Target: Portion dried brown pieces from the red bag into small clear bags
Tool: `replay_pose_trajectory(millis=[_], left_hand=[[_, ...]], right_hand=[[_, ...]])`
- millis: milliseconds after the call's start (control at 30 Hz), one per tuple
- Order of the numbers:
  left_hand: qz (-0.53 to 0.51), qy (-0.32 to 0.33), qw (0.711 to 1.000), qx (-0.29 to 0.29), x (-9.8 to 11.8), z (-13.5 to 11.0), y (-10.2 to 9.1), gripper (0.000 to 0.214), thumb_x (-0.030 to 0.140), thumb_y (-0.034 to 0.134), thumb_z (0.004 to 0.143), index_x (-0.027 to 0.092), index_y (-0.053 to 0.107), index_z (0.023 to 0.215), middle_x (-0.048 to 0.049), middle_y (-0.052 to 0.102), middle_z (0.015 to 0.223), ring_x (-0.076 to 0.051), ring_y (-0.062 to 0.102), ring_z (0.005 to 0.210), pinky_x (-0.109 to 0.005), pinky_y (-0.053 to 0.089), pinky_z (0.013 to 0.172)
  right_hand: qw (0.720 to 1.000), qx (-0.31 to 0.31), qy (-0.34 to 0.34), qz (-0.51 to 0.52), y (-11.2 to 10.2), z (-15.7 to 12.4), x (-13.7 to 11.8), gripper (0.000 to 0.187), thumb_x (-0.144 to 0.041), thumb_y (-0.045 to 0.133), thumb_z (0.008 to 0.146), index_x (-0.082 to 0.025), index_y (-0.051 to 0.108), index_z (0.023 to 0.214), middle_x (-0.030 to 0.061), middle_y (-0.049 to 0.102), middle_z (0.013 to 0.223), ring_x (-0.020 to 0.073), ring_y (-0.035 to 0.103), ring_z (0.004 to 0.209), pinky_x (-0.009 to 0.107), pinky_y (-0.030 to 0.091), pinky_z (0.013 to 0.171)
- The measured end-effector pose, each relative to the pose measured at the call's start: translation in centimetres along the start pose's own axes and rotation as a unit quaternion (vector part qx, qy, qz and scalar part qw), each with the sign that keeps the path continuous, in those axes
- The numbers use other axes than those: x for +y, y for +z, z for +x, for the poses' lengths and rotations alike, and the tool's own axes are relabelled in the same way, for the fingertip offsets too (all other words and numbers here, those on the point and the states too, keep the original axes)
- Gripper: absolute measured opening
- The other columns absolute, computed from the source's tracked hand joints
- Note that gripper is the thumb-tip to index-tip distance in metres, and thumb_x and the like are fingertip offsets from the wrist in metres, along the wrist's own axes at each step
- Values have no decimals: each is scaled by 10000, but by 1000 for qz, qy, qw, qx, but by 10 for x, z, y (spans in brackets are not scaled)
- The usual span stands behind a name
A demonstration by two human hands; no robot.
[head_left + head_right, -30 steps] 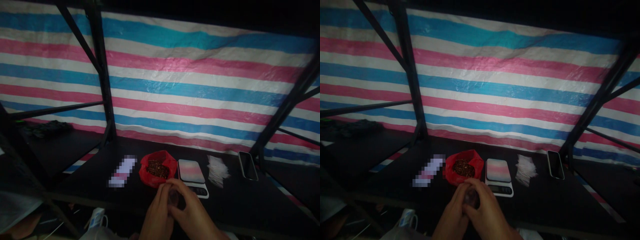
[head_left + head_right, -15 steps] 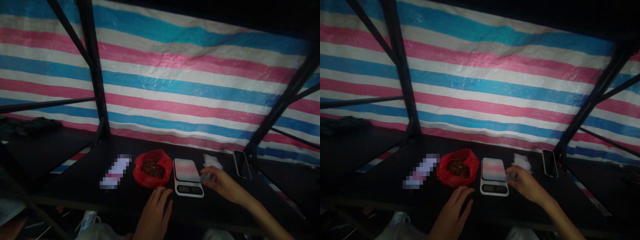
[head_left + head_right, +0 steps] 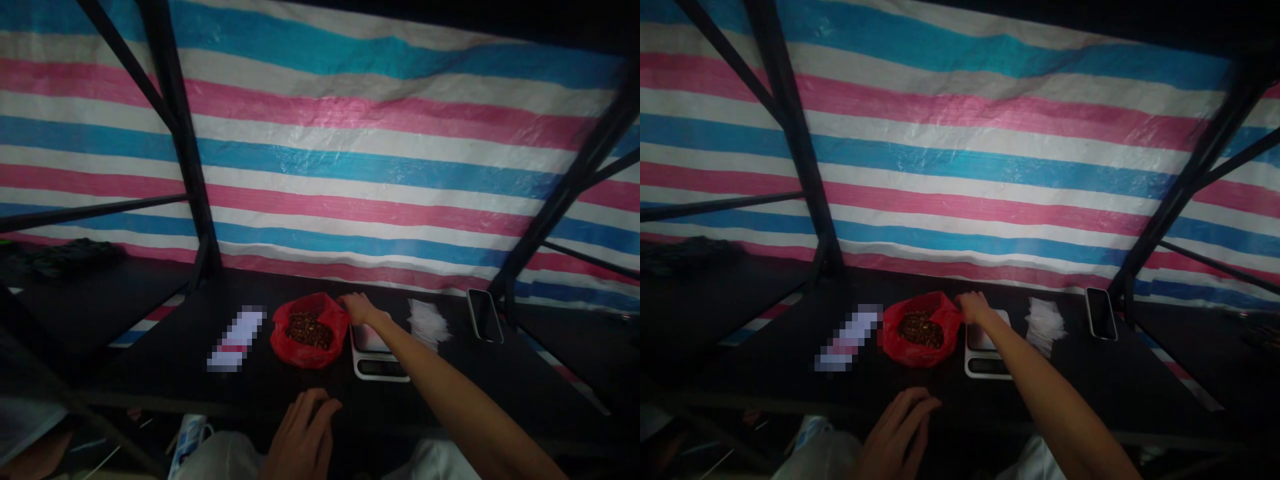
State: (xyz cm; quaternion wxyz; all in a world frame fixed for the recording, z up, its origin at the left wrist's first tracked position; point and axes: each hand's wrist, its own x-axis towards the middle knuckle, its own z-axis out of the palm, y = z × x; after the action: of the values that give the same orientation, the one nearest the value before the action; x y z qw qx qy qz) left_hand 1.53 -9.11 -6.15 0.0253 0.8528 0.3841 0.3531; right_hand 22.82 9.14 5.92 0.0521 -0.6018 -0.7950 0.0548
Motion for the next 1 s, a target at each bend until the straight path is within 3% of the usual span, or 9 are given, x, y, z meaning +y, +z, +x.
replay_pose_trajectory(millis=[100,167,267,300,400,533,800,1000], left_hand=[[20,-7,999,41,-12,-10,-12,354,136,533,982,296,688,1257,-50,776,1183,-193,792,1027,-271,667,883],[15,-22,997,71,-17,-13,-19,323,160,524,993,284,699,1234,-59,779,1166,-194,798,1012,-265,671,867],[-6,-49,994,99,-20,-10,-23,289,199,504,1018,279,719,1194,-61,783,1138,-193,801,1003,-268,673,867],[-15,-56,993,100,-19,-7,-22,287,208,499,1024,280,723,1189,-61,783,1140,-193,800,1012,-275,672,882],[-49,-72,992,88,-13,1,-15,290,217,492,1033,276,730,1189,-67,779,1158,-192,794,1041,-275,665,911],[-88,-59,993,60,0,10,-4,307,207,481,1031,277,735,1188,-65,777,1153,-181,793,1040,-253,659,914],[-67,-6,997,47,-1,4,4,336,129,504,970,292,717,1171,-49,792,1091,-172,808,967,-213,660,837],[-96,18,993,-65,8,-9,8,508,-1,506,847,308,668,1216,-35,765,1119,-168,783,1000,-224,647,868]], right_hand=[[999,46,21,-6,-7,-39,7,368,-327,635,996,-255,691,1353,112,722,1366,302,637,1284,431,455,1060],[996,78,47,-14,-7,-79,20,345,-268,477,1059,-217,706,1313,137,730,1300,289,662,1217,424,461,1031],[998,27,61,-4,4,-142,42,330,-235,475,1036,-226,783,917,86,770,974,243,737,902,338,505,838],[998,9,65,7,9,-160,48,333,-237,484,1029,-235,783,885,76,773,960,242,745,893,326,509,812],[997,6,61,44,25,-190,55,318,-267,490,1035,-278,808,1044,61,788,1042,239,760,942,310,525,817],[998,8,52,28,27,-191,49,351,-287,467,1059,-291,808,1142,64,777,1083,243,767,957,317,531,821],[999,-6,44,-31,17,-182,45,348,-267,474,1064,-287,820,1049,60,781,1019,238,764,917,300,513,770],[993,-47,68,-81,16,-174,36,357,-221,460,1060,-273,811,1101,87,798,1081,285,778,954,335,527,774]])
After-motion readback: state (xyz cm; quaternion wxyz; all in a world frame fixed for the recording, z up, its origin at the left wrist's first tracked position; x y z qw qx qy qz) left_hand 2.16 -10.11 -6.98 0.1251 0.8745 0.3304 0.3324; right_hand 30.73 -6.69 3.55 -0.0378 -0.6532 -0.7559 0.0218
